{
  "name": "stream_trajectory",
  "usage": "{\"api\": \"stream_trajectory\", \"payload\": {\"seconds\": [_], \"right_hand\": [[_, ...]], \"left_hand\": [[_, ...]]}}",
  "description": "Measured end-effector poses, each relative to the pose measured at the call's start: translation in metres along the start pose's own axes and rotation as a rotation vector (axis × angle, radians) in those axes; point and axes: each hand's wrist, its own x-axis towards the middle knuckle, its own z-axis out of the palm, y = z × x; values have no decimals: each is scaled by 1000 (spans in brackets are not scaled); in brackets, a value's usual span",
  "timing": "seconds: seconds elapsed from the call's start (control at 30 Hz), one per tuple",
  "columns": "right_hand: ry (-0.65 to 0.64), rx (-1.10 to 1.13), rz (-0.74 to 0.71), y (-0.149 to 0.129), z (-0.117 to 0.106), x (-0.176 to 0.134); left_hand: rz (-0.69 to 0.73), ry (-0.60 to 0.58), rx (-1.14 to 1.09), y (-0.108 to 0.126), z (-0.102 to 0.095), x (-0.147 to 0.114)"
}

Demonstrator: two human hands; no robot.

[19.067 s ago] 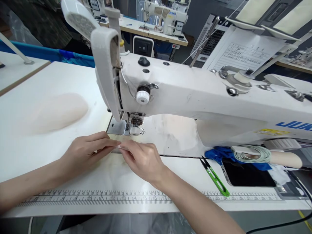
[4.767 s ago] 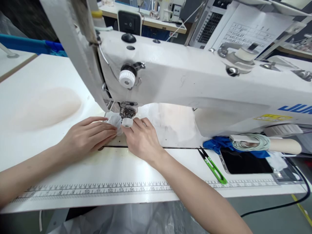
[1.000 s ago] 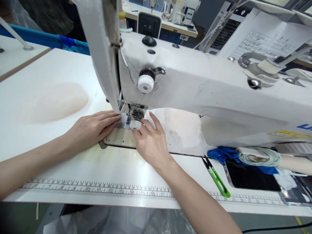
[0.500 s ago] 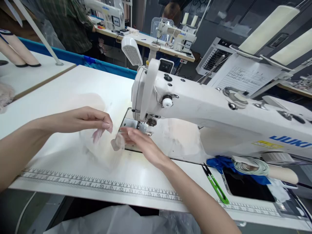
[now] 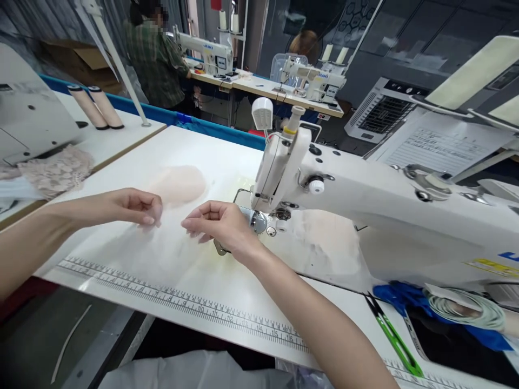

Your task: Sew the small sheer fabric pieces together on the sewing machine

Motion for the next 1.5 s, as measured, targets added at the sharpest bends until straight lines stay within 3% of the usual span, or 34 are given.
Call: {"api": "stream_trajectory", "payload": {"seconds": [0.13, 0.27, 0.4, 0.53, 0.73, 1.1, 1.3, 1.4, 1.5], "right_hand": [[-19, -40, -6, -2, 7, 12], [23, -41, -40, -4, 13, 31], [122, -21, -100, 1, 10, 62], [221, -73, -150, 12, -2, 94], [287, -135, -133, 31, -18, 117], [274, -265, -123, 37, -21, 123], [295, -606, -188, 33, -23, 118], [278, -648, -179, 31, -22, 103], [240, -695, -177, 29, -20, 68]], "left_hand": [[2, 141, -183, -19, -1, -17], [-59, 359, -296, -28, -16, -10], [-52, 502, -32, -33, -48, 22], [-25, 511, 121, -43, -73, 64], [-38, 568, 215, -68, -76, 101], [-105, 714, 509, -73, -66, 96], [-96, 720, 716, -78, -63, 96], [-70, 729, 782, -79, -65, 95], [-56, 762, 795, -76, -72, 92]]}}
